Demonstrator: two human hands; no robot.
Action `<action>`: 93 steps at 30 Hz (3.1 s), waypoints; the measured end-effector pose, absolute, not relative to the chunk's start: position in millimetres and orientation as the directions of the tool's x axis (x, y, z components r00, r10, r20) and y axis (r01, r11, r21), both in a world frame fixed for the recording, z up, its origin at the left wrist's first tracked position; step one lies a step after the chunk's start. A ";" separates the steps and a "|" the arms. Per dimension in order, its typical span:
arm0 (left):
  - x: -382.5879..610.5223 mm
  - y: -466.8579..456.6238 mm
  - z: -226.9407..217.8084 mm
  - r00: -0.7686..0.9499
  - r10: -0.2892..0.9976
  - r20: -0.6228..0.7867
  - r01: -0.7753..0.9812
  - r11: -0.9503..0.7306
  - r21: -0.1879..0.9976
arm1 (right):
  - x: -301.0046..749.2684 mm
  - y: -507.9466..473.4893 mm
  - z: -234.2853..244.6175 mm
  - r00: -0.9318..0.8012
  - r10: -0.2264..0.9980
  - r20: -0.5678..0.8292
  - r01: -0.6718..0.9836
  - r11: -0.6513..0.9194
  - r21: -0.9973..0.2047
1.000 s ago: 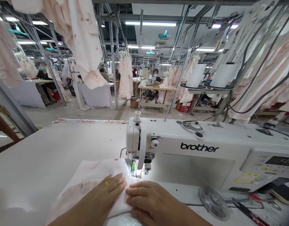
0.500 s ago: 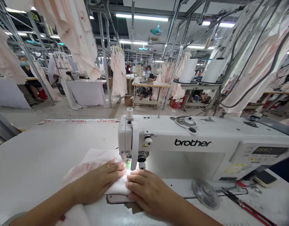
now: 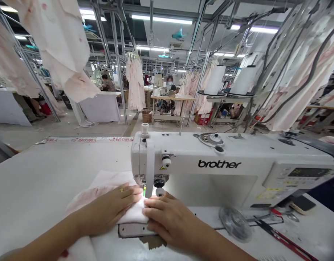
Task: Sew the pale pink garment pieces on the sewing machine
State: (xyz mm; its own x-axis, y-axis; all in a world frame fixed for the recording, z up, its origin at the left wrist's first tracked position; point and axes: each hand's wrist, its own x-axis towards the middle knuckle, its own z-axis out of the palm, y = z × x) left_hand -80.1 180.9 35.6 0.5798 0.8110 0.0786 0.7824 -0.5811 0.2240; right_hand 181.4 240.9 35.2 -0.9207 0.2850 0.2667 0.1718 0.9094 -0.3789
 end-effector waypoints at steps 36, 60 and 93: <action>-61.3 182.2 24.5 0.652 0.666 0.362 0.672 -0.729 0.132 | 174.9 248.9 24.0 -0.901 0.274 0.336 0.245 0.961 -0.128; -79.1 193.0 -6.8 0.474 0.854 0.214 0.830 -0.514 0.215 | 178.0 249.7 30.7 -0.870 0.406 0.281 0.316 0.895 -0.313; -92.6 134.6 40.5 0.149 0.966 -0.212 0.792 0.012 0.610 | 167.5 209.4 25.6 -0.952 0.118 0.282 -0.087 0.779 -0.620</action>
State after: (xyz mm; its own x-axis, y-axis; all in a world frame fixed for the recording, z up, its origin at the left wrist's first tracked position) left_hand -92.6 134.6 40.5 0.1489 0.9660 -0.2116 0.7921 0.0116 0.6103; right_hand 167.5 209.4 25.6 -0.9520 0.1180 0.2824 -0.0875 0.7794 -0.6204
